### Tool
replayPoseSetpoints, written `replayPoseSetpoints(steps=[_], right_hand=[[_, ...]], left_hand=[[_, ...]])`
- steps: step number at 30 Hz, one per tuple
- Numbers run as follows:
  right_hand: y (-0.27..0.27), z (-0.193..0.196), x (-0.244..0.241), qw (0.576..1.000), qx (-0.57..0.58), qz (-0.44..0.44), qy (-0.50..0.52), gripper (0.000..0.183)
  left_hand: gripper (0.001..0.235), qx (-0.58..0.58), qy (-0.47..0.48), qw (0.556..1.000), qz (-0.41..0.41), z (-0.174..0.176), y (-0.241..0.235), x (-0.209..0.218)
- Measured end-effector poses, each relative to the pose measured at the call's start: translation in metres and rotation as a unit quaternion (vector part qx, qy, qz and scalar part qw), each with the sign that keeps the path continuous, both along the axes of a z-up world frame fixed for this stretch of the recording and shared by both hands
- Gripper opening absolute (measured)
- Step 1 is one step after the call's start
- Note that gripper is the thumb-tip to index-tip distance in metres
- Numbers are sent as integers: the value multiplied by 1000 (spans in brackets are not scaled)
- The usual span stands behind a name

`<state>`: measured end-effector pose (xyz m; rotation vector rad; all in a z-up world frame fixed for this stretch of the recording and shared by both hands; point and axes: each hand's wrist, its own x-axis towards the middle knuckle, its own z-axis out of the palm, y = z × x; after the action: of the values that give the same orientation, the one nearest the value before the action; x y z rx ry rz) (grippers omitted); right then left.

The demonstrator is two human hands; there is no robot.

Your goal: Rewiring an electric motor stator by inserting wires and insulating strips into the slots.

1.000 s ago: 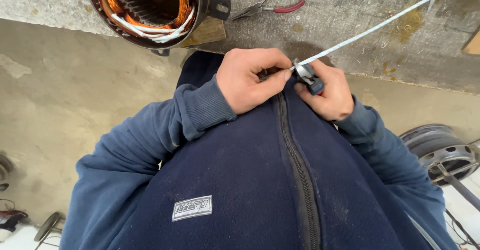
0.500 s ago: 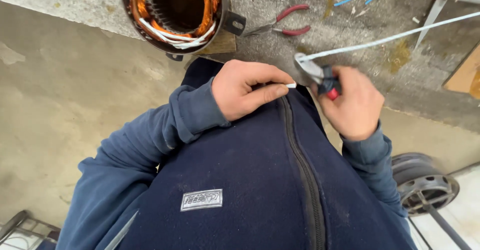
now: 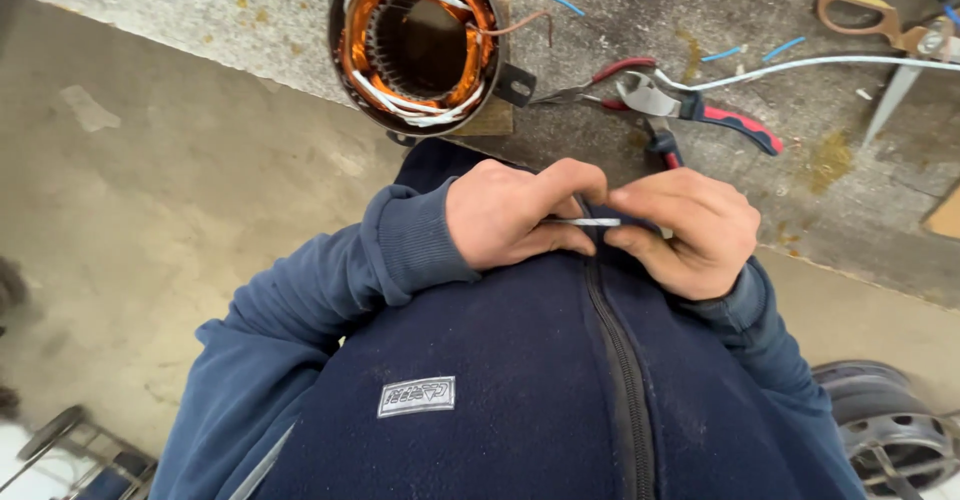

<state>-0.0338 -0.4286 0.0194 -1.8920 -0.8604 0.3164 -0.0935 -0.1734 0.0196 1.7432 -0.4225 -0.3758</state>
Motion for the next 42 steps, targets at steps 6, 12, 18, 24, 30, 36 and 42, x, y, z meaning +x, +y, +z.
replayPoseSetpoints(steps=[6, 12, 18, 24, 30, 36, 42], right_hand=[[15, -15, 0, 994, 93, 54, -3, 22], [10, -23, -1, 989, 132, -27, 54, 16], [-3, -22, 1, 981, 149, -125, 24, 12], [0, 0, 27, 992, 11, -128, -16, 23], [43, 15, 53, 973, -28, -20, -230, 34], [18, -24, 34, 994, 15, -25, -109, 28], [15, -30, 32, 995, 36, -43, -80, 28]], left_hand=[[35, 26, -40, 999, -25, 9, 13, 7], [28, 103, -119, 988, -9, 47, 38, 28], [25, 99, -155, 982, -50, 63, 52, 59], [26, 150, -176, 971, -67, 63, 49, 75], [21, 244, -182, 949, -77, 63, 13, 81], [25, 298, -115, 942, -99, 62, 6, 82], [28, 254, -75, 961, -76, 60, -1, 79]])
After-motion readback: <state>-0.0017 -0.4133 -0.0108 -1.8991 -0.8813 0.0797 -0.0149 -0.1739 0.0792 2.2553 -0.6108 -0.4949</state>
